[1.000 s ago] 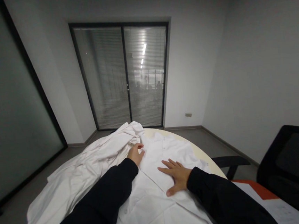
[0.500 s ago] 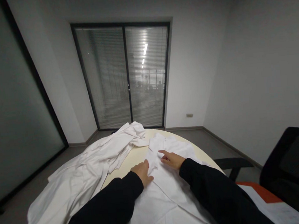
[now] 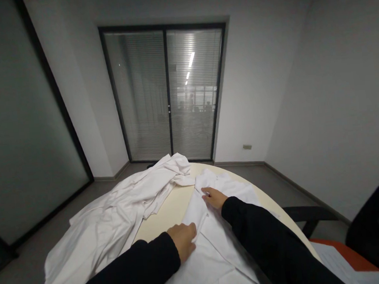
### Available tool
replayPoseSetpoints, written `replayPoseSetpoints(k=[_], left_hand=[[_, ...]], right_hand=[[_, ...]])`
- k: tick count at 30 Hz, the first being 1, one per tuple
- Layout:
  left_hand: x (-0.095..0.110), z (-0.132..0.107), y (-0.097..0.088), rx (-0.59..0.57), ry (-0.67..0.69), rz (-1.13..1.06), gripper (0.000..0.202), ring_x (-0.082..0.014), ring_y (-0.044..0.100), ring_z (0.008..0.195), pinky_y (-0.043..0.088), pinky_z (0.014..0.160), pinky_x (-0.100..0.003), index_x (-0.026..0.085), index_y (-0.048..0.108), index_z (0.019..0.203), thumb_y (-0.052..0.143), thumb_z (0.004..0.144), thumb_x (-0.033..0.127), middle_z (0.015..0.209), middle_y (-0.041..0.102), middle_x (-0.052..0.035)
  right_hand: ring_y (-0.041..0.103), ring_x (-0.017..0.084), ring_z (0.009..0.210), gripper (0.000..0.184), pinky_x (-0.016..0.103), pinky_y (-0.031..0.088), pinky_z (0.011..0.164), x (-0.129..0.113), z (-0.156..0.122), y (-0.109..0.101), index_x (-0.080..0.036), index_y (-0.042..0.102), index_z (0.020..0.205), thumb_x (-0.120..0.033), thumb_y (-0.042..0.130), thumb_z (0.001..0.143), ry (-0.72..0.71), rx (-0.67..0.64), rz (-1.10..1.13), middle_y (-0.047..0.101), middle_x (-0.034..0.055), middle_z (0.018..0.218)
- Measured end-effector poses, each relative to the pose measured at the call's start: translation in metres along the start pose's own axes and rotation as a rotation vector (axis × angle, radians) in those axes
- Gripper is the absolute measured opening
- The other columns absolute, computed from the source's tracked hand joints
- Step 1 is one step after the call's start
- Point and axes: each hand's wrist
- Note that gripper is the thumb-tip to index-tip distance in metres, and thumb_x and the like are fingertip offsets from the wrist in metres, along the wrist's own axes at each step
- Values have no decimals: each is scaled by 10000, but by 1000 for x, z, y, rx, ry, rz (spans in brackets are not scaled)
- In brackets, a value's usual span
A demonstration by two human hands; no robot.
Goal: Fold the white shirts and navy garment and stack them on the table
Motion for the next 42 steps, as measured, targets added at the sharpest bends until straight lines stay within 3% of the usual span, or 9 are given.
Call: replayPoseSetpoints(k=[5,12,17,20,24,27,33,36,42], left_hand=[[13,-4,-10,99,91,-252,407,-212,644,835,473,786,-313,272,503,1184,592,794,196,960,673,-10],[23,-17,7,-184,187,-272,694,-283,608,1040,467,915,-395,289,496,1286,773,650,311,1226,582,-56],[37,-35,2,-265,40,-91,894,-375,610,1022,491,858,-506,312,439,1340,831,537,335,1185,589,-99],[46,-42,-2,-324,10,-9,792,-362,629,970,507,809,-501,316,470,1305,771,575,249,982,666,-56],[50,-44,-2,-251,246,-126,398,-268,668,890,512,798,-395,321,603,1108,621,715,263,869,701,11],[49,-39,4,-281,296,-216,235,-216,689,813,508,774,-331,287,660,979,609,757,348,868,721,24],[39,-24,21,-386,488,-308,342,-134,676,712,500,724,-241,256,675,1069,614,734,218,957,726,28],[37,-18,27,-339,640,-228,354,-146,662,733,474,679,-238,266,699,1037,711,685,242,975,707,28],[38,-11,37,-268,700,-175,119,-113,613,662,347,515,-207,262,716,835,750,726,295,748,666,59]], right_hand=[[434,242,1310,542,401,320,1103,1,15,10,-167,415,1416,-246,461,882,-5,52,41,492,120,1414],[342,295,1370,728,405,260,1122,1,11,10,-114,388,1429,-218,635,752,46,42,62,426,178,1448],[612,271,1020,854,378,444,910,1,-5,-5,-142,417,1398,-366,785,661,129,-34,112,657,130,1090],[625,182,697,832,304,481,701,2,-15,-11,-177,447,1358,-349,817,633,175,-119,149,659,6,774],[540,113,545,536,235,436,589,3,-26,-11,-216,570,1202,-186,743,696,160,-179,170,543,-81,597],[524,110,601,394,241,432,643,3,-32,-8,-194,615,1130,-144,674,744,128,-124,163,530,-59,643],[538,107,687,560,247,461,696,7,-43,-9,-212,597,1211,-131,729,673,64,-161,228,604,-3,919],[527,99,671,542,246,462,680,12,-47,-12,-195,606,1203,-151,732,678,61,-181,265,605,13,957],[529,77,584,528,214,448,560,27,-58,-32,-173,634,1137,-301,782,647,106,-293,342,625,16,897]])
Point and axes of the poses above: each hand's wrist, its own z-axis towards the middle knuckle, its own y-axis out of the palm, x = y × z
